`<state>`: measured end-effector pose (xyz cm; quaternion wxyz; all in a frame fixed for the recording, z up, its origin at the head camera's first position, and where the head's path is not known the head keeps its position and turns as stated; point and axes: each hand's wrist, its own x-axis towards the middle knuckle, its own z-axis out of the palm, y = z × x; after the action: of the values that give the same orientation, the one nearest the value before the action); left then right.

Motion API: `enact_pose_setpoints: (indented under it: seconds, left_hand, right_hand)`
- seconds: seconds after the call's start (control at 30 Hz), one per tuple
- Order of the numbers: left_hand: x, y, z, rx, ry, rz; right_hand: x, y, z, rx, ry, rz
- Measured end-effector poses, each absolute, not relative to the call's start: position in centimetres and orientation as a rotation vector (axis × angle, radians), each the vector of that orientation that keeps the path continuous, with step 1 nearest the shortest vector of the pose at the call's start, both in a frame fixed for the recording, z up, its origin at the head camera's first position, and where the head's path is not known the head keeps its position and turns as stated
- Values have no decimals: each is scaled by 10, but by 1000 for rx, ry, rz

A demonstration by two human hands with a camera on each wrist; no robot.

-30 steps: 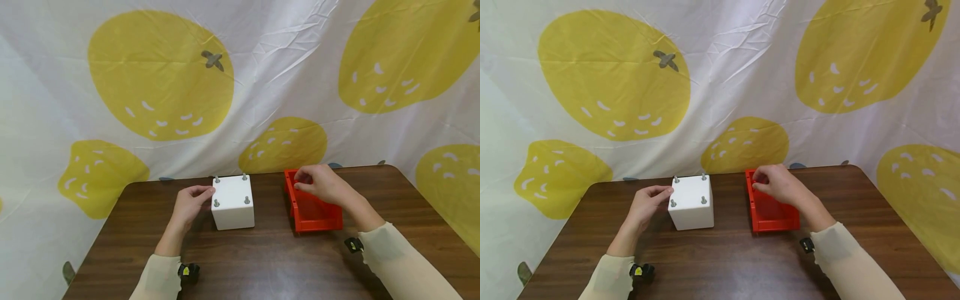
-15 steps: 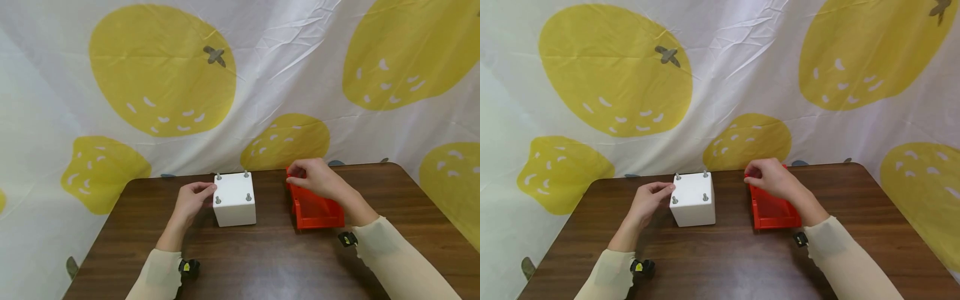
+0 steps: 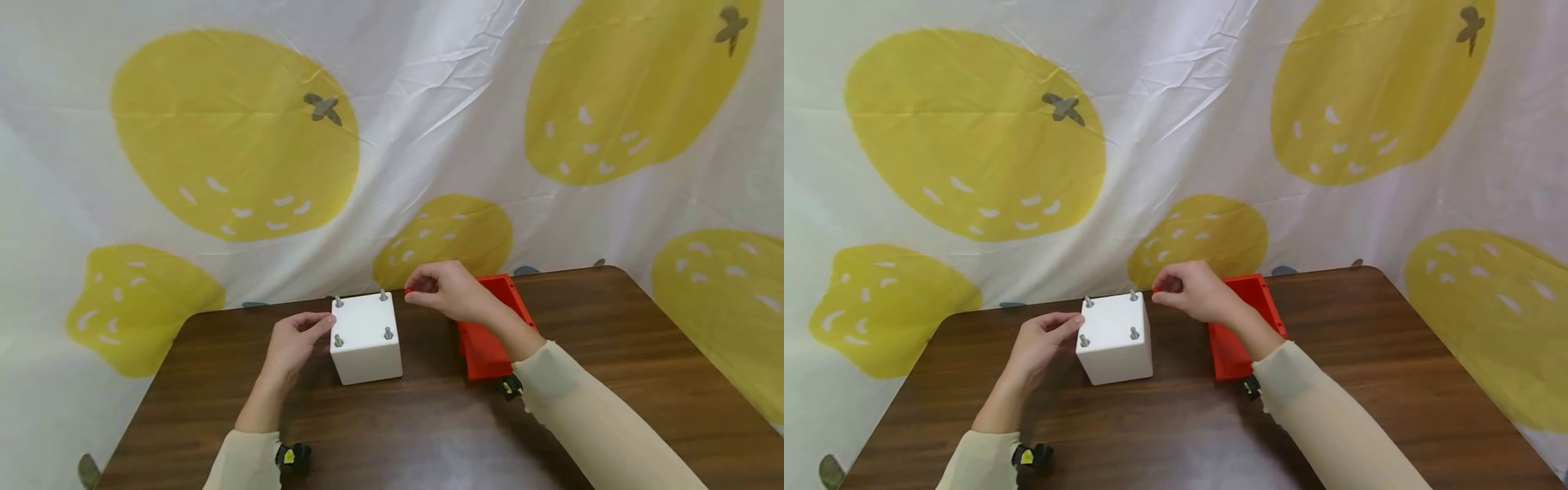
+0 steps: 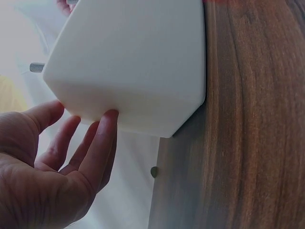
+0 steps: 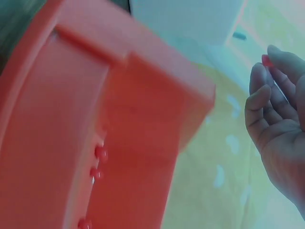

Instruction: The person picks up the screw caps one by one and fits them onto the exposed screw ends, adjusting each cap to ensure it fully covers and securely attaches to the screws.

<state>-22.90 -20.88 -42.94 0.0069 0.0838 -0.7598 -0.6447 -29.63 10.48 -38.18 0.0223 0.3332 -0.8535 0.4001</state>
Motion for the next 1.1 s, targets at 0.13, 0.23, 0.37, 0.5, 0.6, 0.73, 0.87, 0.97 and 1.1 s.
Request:
enact_pose_setpoints:
  seconds: [0.13,0.23,0.37,0.5,0.6,0.73,0.87,0.97,1.1]
  left_hand:
    - [-230,-208,-430,266,-2375,-2014]
    - [-230,-207,-430,271,-2371,-2011]
    - [-230,-207,-429,274,-2359,-2017]
    - [-230,-207,-429,272,-2357,-2019]
    - [-229,-206,-428,271,-2358,-2021]
    - [-229,-207,-428,274,-2359,-2018]
    - [-229,-208,-428,277,-2362,-2012]
    - [-229,-209,-430,284,-2364,-2011]
    - [-231,-209,-431,288,-2368,-2006]
  right_hand:
    - [-302,90,-387,1020,-2608,1299]
    - [-306,79,-389,990,-2586,1330]
    - [-311,68,-391,941,-2593,1364]
    - [-314,62,-393,913,-2614,1398]
    - [-314,59,-394,910,-2616,1410]
    - [-314,55,-393,926,-2612,1412]
    - [-314,53,-393,942,-2613,1402]
    - [-314,52,-393,947,-2615,1404]
    - [-314,52,-394,944,-2634,1398]
